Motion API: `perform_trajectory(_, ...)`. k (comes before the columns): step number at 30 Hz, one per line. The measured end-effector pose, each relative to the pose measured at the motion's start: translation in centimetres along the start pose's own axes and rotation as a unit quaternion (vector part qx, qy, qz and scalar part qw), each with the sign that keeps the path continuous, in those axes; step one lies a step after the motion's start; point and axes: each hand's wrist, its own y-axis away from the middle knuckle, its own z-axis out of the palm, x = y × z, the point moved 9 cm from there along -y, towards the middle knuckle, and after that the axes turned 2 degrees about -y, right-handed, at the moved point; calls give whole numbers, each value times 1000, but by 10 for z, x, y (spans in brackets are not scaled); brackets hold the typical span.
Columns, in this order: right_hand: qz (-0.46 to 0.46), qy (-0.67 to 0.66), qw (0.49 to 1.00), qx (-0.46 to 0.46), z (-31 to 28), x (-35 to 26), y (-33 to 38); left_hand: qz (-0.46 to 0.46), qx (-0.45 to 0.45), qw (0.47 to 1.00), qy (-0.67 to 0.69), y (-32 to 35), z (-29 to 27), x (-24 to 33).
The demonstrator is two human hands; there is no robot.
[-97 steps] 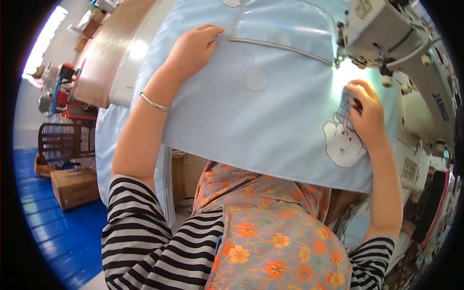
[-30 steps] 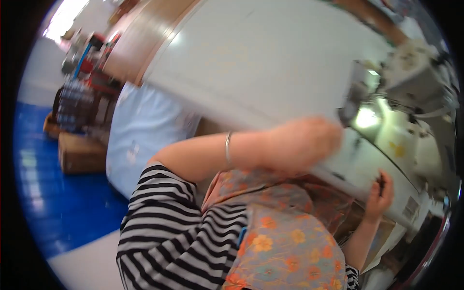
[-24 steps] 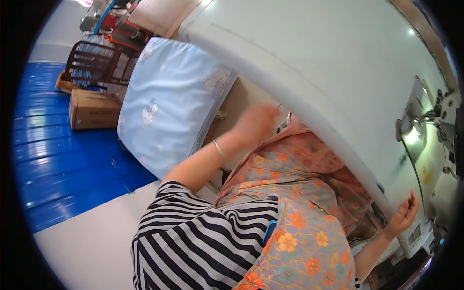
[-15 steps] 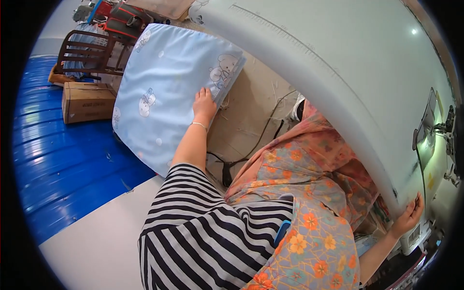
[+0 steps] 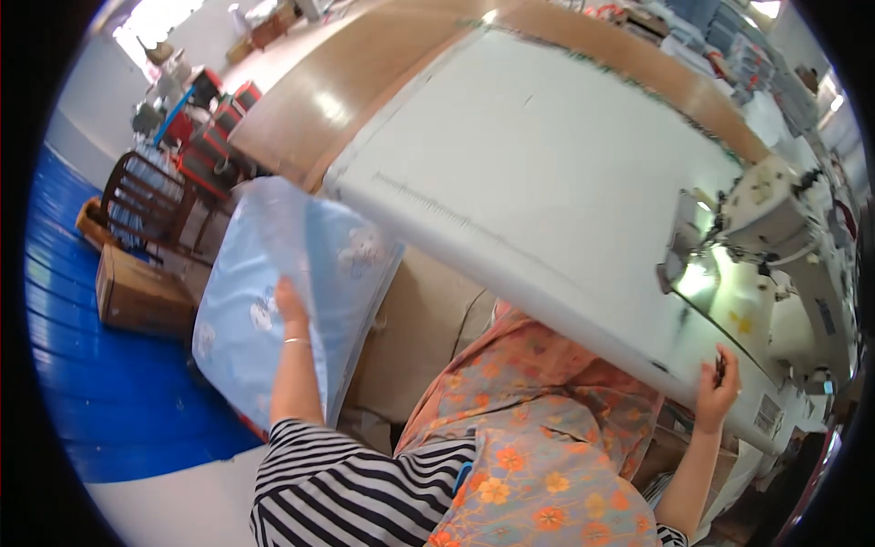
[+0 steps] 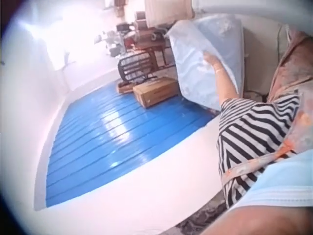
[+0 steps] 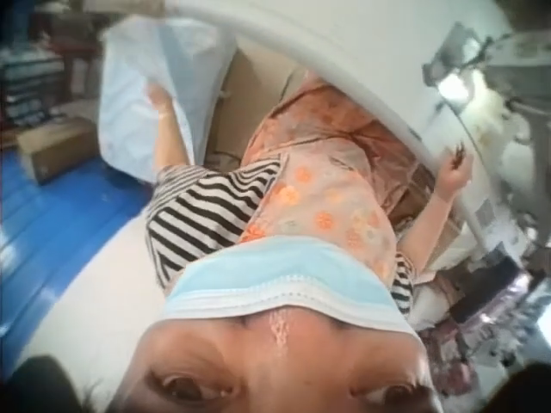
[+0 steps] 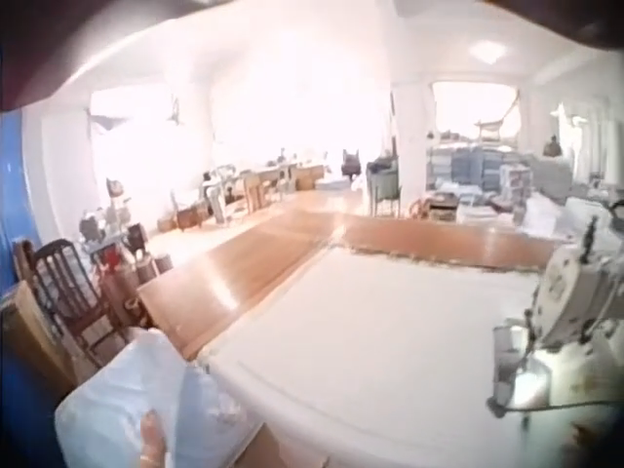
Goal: Attaching clear plastic pockets to light blue fabric panels using an industrial sewing machine.
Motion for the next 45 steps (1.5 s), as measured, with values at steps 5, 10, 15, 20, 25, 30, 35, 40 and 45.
perform_trajectory(5, -33, 5, 999, 14, 1, -14, -3, -53, -49, 908, 412, -73, 7, 225)
perform_trajectory(10, -95, -97, 990, 31, 28, -51, -16, 268, -180, 928, 186, 34, 88, 500)
perform_trajectory(15, -141, -121, 981, -55, 49, -125, -24, 179, -577, 716, 349, 262, 201, 610)
perform_trajectory(20, -208, 16, 975, -80, 63, -115, -17, 464, -539, 664, 229, 345, 186, 636)
perform_trajectory(25, -194, 21, 980, -45, 60, -117, -23, 657, -418, 612, 137, 352, 166, 636)
perform_trajectory(30, -209, -6, 978, -25, 69, -110, -47, 691, -365, 609, 133, 342, 175, 647)
perform_trajectory(35, -165, -72, 983, -38, 69, -91, -65, 709, -393, 577, 97, 354, 198, 671)
perform_trajectory(40, -79, -126, 983, -108, 47, -58, -47, 689, -468, 545, 93, 350, 195, 666)
perform_trajectory(45, -75, -72, 991, -82, -15, -26, 7, 649, -426, 628, 58, 262, 192, 601)
